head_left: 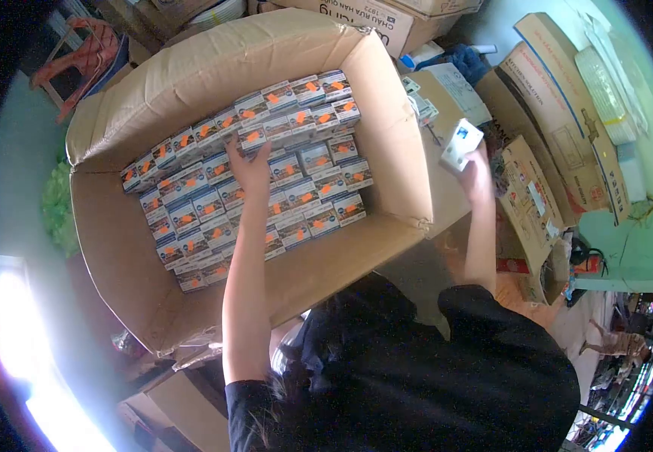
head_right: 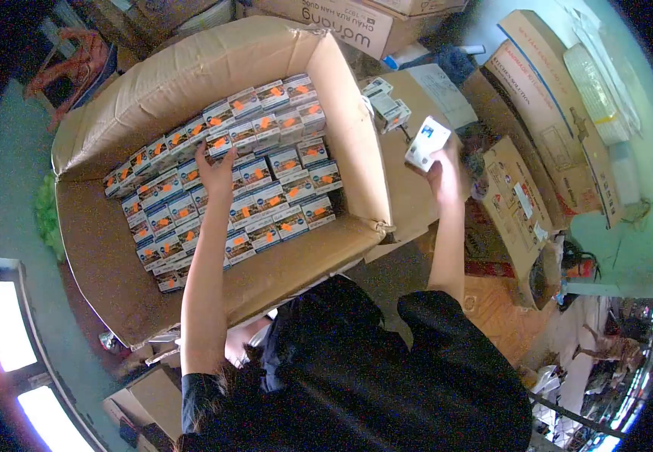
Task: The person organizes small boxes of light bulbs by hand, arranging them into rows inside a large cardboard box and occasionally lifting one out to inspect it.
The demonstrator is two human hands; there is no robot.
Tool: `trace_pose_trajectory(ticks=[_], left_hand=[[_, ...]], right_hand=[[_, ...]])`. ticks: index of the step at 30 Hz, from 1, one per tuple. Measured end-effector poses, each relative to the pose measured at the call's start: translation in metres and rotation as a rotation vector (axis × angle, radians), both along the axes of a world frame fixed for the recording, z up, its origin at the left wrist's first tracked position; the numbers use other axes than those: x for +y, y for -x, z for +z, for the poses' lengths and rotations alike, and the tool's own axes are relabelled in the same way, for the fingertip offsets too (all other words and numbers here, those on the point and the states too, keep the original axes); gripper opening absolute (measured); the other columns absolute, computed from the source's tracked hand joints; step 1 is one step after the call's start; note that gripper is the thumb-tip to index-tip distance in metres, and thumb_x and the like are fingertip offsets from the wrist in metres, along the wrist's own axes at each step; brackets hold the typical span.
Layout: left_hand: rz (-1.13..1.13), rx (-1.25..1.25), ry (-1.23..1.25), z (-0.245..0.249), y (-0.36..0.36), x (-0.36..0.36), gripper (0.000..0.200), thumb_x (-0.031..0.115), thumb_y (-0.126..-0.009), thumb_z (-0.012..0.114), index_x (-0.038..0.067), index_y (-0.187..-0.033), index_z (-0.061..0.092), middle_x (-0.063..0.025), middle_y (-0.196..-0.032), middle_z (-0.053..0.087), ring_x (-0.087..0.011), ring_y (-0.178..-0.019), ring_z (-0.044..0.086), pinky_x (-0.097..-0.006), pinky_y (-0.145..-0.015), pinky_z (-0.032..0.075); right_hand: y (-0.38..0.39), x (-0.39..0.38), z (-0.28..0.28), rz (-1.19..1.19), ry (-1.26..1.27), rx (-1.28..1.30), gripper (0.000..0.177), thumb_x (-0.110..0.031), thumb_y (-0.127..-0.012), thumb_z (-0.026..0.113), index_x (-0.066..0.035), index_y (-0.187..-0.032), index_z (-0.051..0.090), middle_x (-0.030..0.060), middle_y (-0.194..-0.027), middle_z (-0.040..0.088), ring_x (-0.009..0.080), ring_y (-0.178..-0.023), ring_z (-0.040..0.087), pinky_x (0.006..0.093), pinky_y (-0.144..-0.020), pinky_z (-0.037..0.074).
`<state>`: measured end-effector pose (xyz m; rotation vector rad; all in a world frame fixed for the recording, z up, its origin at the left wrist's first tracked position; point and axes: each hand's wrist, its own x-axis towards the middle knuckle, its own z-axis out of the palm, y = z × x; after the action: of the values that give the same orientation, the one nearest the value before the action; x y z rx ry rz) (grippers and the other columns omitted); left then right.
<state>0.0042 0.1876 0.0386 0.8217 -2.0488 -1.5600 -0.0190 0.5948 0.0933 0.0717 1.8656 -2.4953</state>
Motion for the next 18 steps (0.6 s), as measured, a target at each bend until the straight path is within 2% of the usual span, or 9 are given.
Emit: trace_pose_trajectory(ticks=[3, 7, 8, 9, 11, 12, 14, 16, 18], left_hand=[[0.005, 0.019, -0.019, 0.009, -0.001, 0.000, 0.071, 0.015, -0.072, 0.076, 0.010, -0.132, 0.038, -0.0176, -0.133, 0.038, -0.0308, -0.120, 0.041, -0.0395, -0.093, 0.044], [0.006, 0.093, -0.052, 0.011, -0.003, 0.005, 0.072, 0.014, -0.068, 0.077, 0.008, -0.130, 0.041, -0.0180, -0.129, 0.042, -0.0315, -0.118, 0.042, -0.0411, -0.097, 0.040], [0.005, 0.125, -0.051, 0.007, -0.003, 0.001, 0.072, 0.014, -0.068, 0.078, 0.008, -0.129, 0.041, -0.0181, -0.128, 0.043, -0.0316, -0.118, 0.043, -0.0413, -0.098, 0.039], [0.029, 0.192, 0.107, -0.018, 0.006, -0.005, 0.073, 0.014, -0.066, 0.079, 0.006, -0.128, 0.042, -0.0185, -0.128, 0.043, -0.0322, -0.117, 0.044, -0.0410, -0.097, 0.040], [0.040, 0.128, 0.093, -0.005, 0.001, -0.003, 0.073, 0.014, -0.065, 0.079, 0.006, -0.128, 0.043, -0.0197, -0.129, 0.042, -0.0334, -0.117, 0.044, -0.0418, -0.096, 0.039], [0.042, 0.095, 0.083, 0.000, -0.001, 0.000, 0.073, 0.014, -0.065, 0.079, 0.006, -0.128, 0.043, -0.0204, -0.130, 0.042, -0.0340, -0.117, 0.044, -0.0421, -0.096, 0.039], [0.049, 0.148, 0.099, -0.004, 0.000, 0.000, 0.073, 0.014, -0.064, 0.079, 0.006, -0.128, 0.044, -0.0218, -0.128, 0.043, -0.0357, -0.118, 0.043, -0.0428, -0.096, 0.038], [0.063, 0.167, 0.092, -0.008, 0.002, 0.002, 0.073, 0.015, -0.063, 0.079, 0.007, -0.127, 0.045, -0.0224, -0.126, 0.045, -0.0365, -0.118, 0.042, -0.0432, -0.096, 0.037], [0.090, 0.150, 0.064, -0.013, 0.004, 0.001, 0.072, 0.014, -0.062, 0.079, 0.008, -0.126, 0.046, -0.0221, -0.124, 0.047, -0.0363, -0.116, 0.043, -0.0436, -0.096, 0.037]], right_hand=[[0.004, -0.003, 0.038, 0.020, 0.235, 0.088, 0.051, -0.013, -0.079, 0.053, -0.008, -0.128, 0.039, 0.0092, -0.118, 0.052, 0.0232, -0.109, 0.054, 0.0414, -0.092, 0.045], [0.003, -0.039, 0.078, 0.094, 0.179, 0.261, 0.053, -0.012, -0.078, 0.060, -0.007, -0.126, 0.040, 0.0086, -0.118, 0.051, 0.0195, -0.109, 0.052, 0.0373, -0.093, 0.043], [0.000, -0.057, 0.087, 0.059, 0.059, 0.321, 0.055, -0.009, -0.076, 0.062, -0.006, -0.126, 0.040, 0.0088, -0.119, 0.051, 0.0193, -0.109, 0.051, 0.0367, -0.094, 0.043], [-0.003, -0.074, 0.093, 0.025, -0.055, 0.381, 0.057, -0.006, -0.074, 0.064, -0.005, -0.126, 0.039, 0.0089, -0.119, 0.050, 0.0191, -0.110, 0.051, 0.0361, -0.094, 0.042], [-0.020, -0.118, 0.119, 0.000, -0.339, 0.572, 0.069, 0.005, -0.066, 0.069, -0.004, -0.127, 0.037, 0.0094, -0.122, 0.048, 0.0186, -0.113, 0.049, 0.0339, -0.095, 0.042], [-0.015, -0.126, 0.115, 0.040, -0.383, 0.708, 0.068, 0.006, -0.064, 0.070, -0.004, -0.124, 0.041, 0.0093, -0.117, 0.051, 0.0184, -0.108, 0.052, 0.0315, -0.092, 0.044], [-0.022, -0.155, 0.119, 0.108, -0.583, 0.725, 0.061, 0.007, -0.063, 0.068, -0.003, -0.119, 0.047, 0.0081, -0.111, 0.054, 0.0171, -0.103, 0.055, 0.0303, -0.088, 0.045], [-0.028, -0.183, 0.123, 0.199, -0.533, 0.712, 0.056, 0.002, -0.066, 0.073, -0.001, -0.117, 0.047, 0.0082, -0.107, 0.056, 0.0162, -0.099, 0.056, 0.0303, -0.088, 0.045], [-0.024, -0.204, 0.121, 0.223, -0.652, 0.853, 0.059, 0.001, -0.069, 0.072, -0.003, -0.121, 0.045, 0.0098, -0.112, 0.053, 0.0180, -0.100, 0.056, 0.0308, -0.088, 0.045]])
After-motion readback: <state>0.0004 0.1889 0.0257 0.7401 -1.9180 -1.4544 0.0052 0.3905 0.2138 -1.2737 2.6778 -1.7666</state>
